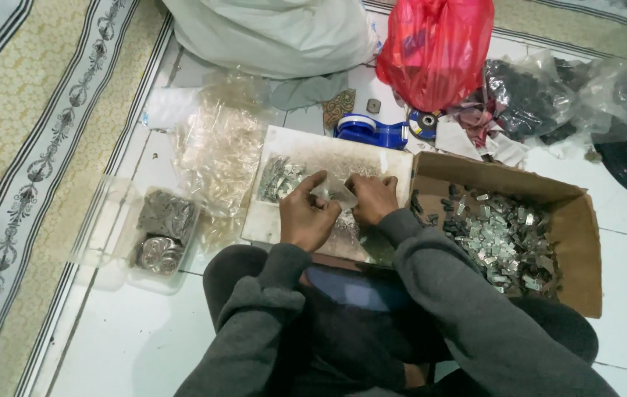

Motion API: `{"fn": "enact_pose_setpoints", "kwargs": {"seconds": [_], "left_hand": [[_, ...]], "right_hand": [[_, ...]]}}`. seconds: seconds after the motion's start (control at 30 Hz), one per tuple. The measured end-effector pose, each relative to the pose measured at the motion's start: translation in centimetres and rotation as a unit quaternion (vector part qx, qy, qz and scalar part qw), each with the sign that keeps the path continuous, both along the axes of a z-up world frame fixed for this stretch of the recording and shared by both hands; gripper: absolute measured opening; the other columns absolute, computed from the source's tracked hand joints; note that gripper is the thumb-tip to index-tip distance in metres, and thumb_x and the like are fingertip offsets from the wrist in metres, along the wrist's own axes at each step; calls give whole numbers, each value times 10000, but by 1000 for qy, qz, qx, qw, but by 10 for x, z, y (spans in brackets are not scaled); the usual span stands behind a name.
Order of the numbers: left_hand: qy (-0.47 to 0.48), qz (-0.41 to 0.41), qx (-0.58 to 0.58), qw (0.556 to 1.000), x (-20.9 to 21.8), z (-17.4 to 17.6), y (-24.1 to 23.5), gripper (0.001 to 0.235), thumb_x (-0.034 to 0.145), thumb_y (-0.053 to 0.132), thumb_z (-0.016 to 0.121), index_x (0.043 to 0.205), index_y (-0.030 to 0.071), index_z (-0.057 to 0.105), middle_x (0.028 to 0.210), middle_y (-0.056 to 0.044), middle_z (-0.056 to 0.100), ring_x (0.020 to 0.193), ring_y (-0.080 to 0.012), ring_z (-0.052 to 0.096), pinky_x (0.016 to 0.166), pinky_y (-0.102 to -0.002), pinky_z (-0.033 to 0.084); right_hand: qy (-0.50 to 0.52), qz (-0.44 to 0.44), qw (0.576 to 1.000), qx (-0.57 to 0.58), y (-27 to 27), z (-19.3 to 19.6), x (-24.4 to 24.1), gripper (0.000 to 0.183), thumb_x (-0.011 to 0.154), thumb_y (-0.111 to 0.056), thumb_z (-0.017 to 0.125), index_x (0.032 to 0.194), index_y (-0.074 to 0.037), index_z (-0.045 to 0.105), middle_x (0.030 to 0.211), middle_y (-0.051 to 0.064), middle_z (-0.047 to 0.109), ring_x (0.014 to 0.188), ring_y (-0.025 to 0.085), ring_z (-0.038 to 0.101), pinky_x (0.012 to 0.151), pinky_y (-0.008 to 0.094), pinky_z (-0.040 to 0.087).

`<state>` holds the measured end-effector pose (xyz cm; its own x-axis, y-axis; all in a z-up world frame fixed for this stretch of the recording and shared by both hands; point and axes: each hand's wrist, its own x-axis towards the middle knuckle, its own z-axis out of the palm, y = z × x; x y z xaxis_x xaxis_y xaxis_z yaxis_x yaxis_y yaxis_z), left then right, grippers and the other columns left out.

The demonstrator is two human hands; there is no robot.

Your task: The person sits on the floor and sorts small electronic components from a cardboard box onto a flat board. They pick up handfuls of components, separate them, and place the sorted items into piles on the board.

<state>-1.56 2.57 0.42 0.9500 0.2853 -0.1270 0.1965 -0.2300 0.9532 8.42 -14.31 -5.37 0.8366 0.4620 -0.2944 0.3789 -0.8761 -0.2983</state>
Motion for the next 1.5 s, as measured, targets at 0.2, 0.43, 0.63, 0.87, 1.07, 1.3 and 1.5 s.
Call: {"fn": "enact_pose_setpoints", "kwargs": {"seconds": [0.2,0.43,0.63,0.87,1.07,1.3,1.5], "left_hand": [[-3,10,-4,1000,-2,-4,0,621,783,126,719,1402,99,686,686,-101,680,697,-217,742,585,-436,544],[5,27,-9,1000,-3,0,-2,609,765,135,732,1373,109,714,682,-112,693,667,-205,725,647,-374,594],[23,16,-19,999,-3,-7,-8,592,779,140,728,1371,122,719,718,-107,702,680,-180,707,634,-379,588],[22,14,-22,999,-4,-9,-7,580,813,131,719,1392,109,698,755,-121,700,680,-181,702,571,-407,543],[3,23,-17,1000,-2,-3,-9,588,795,102,713,1382,76,694,911,-198,742,723,-222,736,630,-407,606],[-16,10,3,1000,4,6,-8,562,798,136,712,1357,78,708,745,-117,698,693,-198,720,598,-423,566],[-38,-2,27,999,18,-1,-9,559,779,152,738,1327,48,714,678,-109,682,657,-217,725,597,-412,583]], "right_hand": [[-22,20,999,-18,-6,-4,3,245,804,-150,800,1030,-151,702,1050,88,686,1076,320,649,1053,611,318],[18,-26,990,135,-49,-18,18,274,895,-121,697,1164,-170,719,1097,138,773,1095,425,707,997,600,487],[-1,27,980,196,-55,-14,-21,208,848,-202,810,1044,-137,784,950,149,776,951,422,740,865,539,575],[-92,32,967,235,-64,-34,-21,113,812,-273,818,923,-259,809,882,8,731,863,297,736,790,445,583],[-64,52,989,119,-51,-20,-2,401,908,-270,778,1301,-264,701,969,85,696,976,373,693,846,564,561],[-76,118,989,-36,-41,-21,11,360,845,-443,760,1151,-265,692,1126,31,634,1175,273,606,966,508,496],[-40,151,987,-25,-37,-56,12,620,778,-262,841,1318,-70,605,1231,208,632,1145,419,658,906,564,584]]}}
